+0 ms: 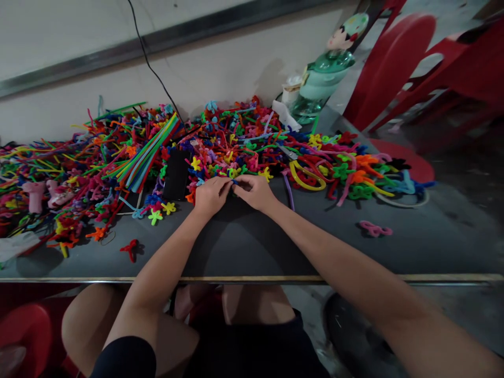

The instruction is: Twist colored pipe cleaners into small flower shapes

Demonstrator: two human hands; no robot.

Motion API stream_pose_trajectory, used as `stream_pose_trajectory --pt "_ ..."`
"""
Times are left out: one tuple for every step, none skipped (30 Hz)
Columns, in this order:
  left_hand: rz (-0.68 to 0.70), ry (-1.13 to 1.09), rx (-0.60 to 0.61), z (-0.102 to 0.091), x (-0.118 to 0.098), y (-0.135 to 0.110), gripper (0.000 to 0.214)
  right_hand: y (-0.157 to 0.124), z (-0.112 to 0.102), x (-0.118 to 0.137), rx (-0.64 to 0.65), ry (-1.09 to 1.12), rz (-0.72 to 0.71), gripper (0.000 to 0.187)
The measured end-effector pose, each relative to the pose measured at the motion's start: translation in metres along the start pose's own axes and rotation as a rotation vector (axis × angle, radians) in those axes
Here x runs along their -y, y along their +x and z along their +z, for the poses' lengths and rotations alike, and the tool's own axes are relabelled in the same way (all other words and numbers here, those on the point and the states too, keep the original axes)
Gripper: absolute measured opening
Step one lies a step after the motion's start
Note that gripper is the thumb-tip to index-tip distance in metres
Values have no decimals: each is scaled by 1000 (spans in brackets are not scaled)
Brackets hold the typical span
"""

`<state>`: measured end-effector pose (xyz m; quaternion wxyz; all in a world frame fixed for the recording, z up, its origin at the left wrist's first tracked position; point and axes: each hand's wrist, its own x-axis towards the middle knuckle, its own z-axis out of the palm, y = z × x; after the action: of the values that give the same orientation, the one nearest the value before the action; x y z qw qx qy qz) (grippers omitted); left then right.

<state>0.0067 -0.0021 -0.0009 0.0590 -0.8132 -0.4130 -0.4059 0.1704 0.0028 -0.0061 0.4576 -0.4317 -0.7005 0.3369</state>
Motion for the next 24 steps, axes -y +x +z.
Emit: stream_pose_trajectory --pt "-47 -35 -14 0 0 1 19 1 0 -2 2 51 38 24" --pt "-92 -66 -25 1 0 1 19 2 1 -3 9 109 79 27" --pt "-127 -94 -30 1 0 2 19 3 1 -4 16 167 115 29" --pt "-152 -122 -30 0 1 2 19 3 1 -5 24 219 145 31" --pt "-169 -152 -24 0 1 3 20 4 1 -5 29 260 167 32" --pt "-187 -184 -16 -1 0 3 20 5 2 -5 26 292 182 32" --pt "-209 -220 -9 -1 0 4 20 5 2 -5 17 316 193 32" --pt "-236 -260 0 -2 -1 5 20 6 2 -6 3 338 204 32" --pt "-269 -301 8 -3 -1 5 20 7 2 -6 -14 361 216 32" --pt "-303 -344 14 -3 -2 6 21 7 3 -6 -31 386 228 34" --pt "-335 -386 23 -3 -2 6 22 8 3 -7 -47 410 236 36" --pt "-360 -427 31 -3 -2 6 25 8 3 -7 -60 431 239 38" --pt "-378 -462 38 -2 -2 7 28 9 3 -7 -72 446 238 39" --pt "-391 -491 40 -1 -1 7 30 9 2 -7 -78 457 235 39" --pt "-401 -513 38 0 -1 7 30 9 2 -7 -73 465 229 39" --pt "-412 -527 27 1 0 6 29 9 2 -7 -62 470 221 39" --pt "-424 -534 6 1 0 6 26 9 3 -6 -49 473 215 40" --pt "-434 -539 -14 2 1 6 24 9 3 -6 -36 474 213 40" --pt "-442 -541 -28 2 1 5 23 9 3 -6 -24 471 214 40" --pt "-448 -543 -33 2 1 5 22 10 3 -5 -15 462 219 39" --pt "-450 -544 -31 2 0 5 22 10 4 -5 -11 449 227 38" --pt "-451 -544 -22 1 0 5 23 11 4 -5 -8 436 236 35" --pt "-451 -544 -16 1 0 5 25 12 4 -5 -6 425 245 32" --pt "-449 -537 -15 0 0 5 26 12 4 -5 -6 419 253 30"
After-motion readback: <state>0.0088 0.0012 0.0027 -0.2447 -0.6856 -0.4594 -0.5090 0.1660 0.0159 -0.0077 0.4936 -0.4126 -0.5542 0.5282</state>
